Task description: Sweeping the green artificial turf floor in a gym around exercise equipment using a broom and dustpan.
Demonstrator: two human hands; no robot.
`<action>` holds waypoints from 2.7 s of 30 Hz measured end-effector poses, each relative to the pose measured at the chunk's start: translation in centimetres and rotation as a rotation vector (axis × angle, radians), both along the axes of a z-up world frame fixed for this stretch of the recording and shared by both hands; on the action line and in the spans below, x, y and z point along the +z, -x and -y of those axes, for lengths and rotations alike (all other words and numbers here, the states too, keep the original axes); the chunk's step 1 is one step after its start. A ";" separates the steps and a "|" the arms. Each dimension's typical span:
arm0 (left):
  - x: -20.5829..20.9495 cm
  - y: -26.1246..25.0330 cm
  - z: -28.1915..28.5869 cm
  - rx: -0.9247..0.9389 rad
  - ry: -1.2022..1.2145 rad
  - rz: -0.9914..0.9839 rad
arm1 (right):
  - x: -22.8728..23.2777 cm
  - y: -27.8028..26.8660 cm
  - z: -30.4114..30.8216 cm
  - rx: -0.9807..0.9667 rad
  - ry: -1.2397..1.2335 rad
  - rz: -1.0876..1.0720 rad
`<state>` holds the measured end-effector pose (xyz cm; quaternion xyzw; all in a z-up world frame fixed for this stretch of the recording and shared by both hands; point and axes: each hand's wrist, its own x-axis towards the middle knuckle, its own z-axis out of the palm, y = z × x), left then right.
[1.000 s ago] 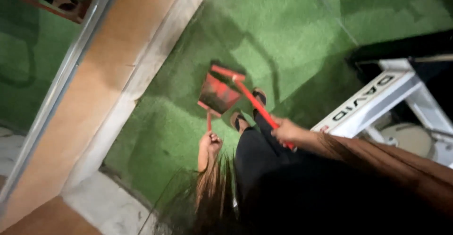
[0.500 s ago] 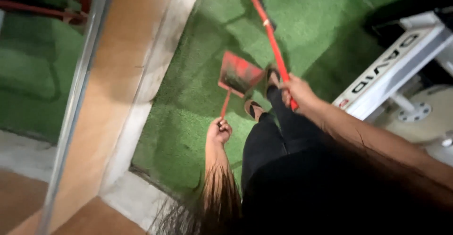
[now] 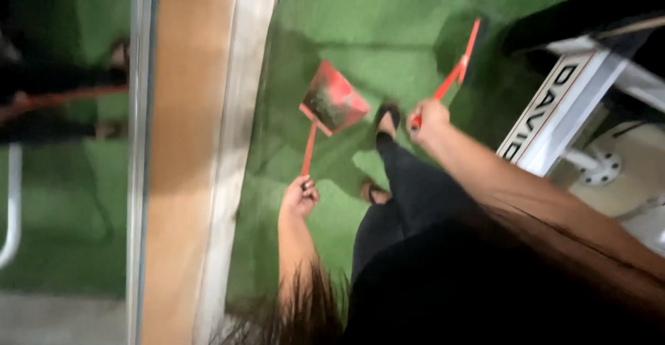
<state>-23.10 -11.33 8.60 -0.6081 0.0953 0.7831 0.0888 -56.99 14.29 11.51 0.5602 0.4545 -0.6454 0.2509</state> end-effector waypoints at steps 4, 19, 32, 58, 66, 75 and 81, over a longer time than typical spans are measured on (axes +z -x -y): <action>-1.9 7.2 3.6 -0.081 -0.010 -0.009 | 0.5 2.2 -2.4 -0.107 0.063 0.079; -4.7 29.4 10.4 -0.494 0.123 0.071 | 6.3 0.9 -14.7 -0.070 0.258 0.091; -16.7 34.7 11.6 -0.863 0.048 0.072 | 8.8 -11.3 6.6 0.289 0.007 0.030; -14.4 32.7 7.9 -1.099 0.020 0.136 | 6.6 -23.5 2.0 -0.033 0.358 0.060; -12.0 33.0 7.1 -1.187 0.009 0.154 | 8.1 -19.1 -9.7 0.153 -0.226 -0.047; -11.6 31.6 -0.1 -1.276 0.152 0.016 | -3.2 -26.7 -8.9 0.238 -0.373 -0.070; -19.9 26.4 -4.6 -1.245 -0.172 0.092 | 11.6 -29.4 -5.5 0.100 0.205 0.061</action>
